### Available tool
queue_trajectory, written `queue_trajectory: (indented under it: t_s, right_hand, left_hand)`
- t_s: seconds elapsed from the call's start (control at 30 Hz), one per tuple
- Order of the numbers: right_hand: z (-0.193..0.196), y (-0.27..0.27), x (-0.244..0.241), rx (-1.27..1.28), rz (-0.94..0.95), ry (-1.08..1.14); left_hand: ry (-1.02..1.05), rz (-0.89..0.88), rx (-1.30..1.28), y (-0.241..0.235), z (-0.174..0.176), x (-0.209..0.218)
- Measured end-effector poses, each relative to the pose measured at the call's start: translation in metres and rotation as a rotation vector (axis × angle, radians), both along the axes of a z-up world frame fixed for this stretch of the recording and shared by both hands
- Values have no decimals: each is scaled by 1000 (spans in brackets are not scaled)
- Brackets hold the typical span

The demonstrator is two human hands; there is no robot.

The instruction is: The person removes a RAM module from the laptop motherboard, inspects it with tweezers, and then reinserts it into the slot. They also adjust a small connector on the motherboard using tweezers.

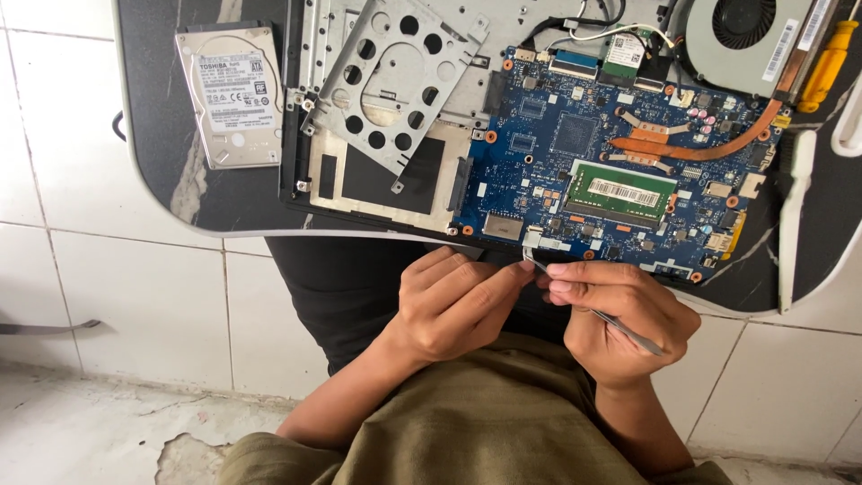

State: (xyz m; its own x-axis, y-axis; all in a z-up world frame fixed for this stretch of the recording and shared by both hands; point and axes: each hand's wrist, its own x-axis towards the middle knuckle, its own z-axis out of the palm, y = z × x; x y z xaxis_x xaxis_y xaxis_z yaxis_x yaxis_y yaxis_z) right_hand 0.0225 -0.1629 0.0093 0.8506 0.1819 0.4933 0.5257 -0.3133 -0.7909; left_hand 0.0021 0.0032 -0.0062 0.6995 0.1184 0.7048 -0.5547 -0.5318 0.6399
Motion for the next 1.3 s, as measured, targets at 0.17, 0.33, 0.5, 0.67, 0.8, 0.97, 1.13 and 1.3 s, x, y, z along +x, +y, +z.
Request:
queue_trajectory:
  t_s: [0.17, 0.33, 0.5, 0.67, 0.8, 0.97, 1.13, 1.3]
  right_hand:
    - [1, 1, 1, 15, 20, -11]
    - [1, -2, 3, -27, -29, -152]
    - [-12, -4, 1, -119, -8, -438]
    - [-17, -3, 4, -125, 58, -593]
    - [-22, 1, 6, -104, 71, -635]
    - [-25, 6, 11, -98, 28, -673]
    - [-35, 4, 14, -105, 98, -766]
    - [-48, -4, 14, -79, 127, -797]
  left_hand:
    - [-40, -45, 69, 5, -4, 0]
    - [-82, -47, 97, 6, -9, 0]
    - [-140, -61, 111, 10, -12, 3]
    - [-216, -50, 139, 11, -15, 5]
    - [-215, -69, 141, 12, -13, 6]
    - [-218, -66, 145, 11, -14, 6]
    - [-225, -62, 152, 12, -15, 6]
    - [-220, -65, 167, 11, -15, 7]
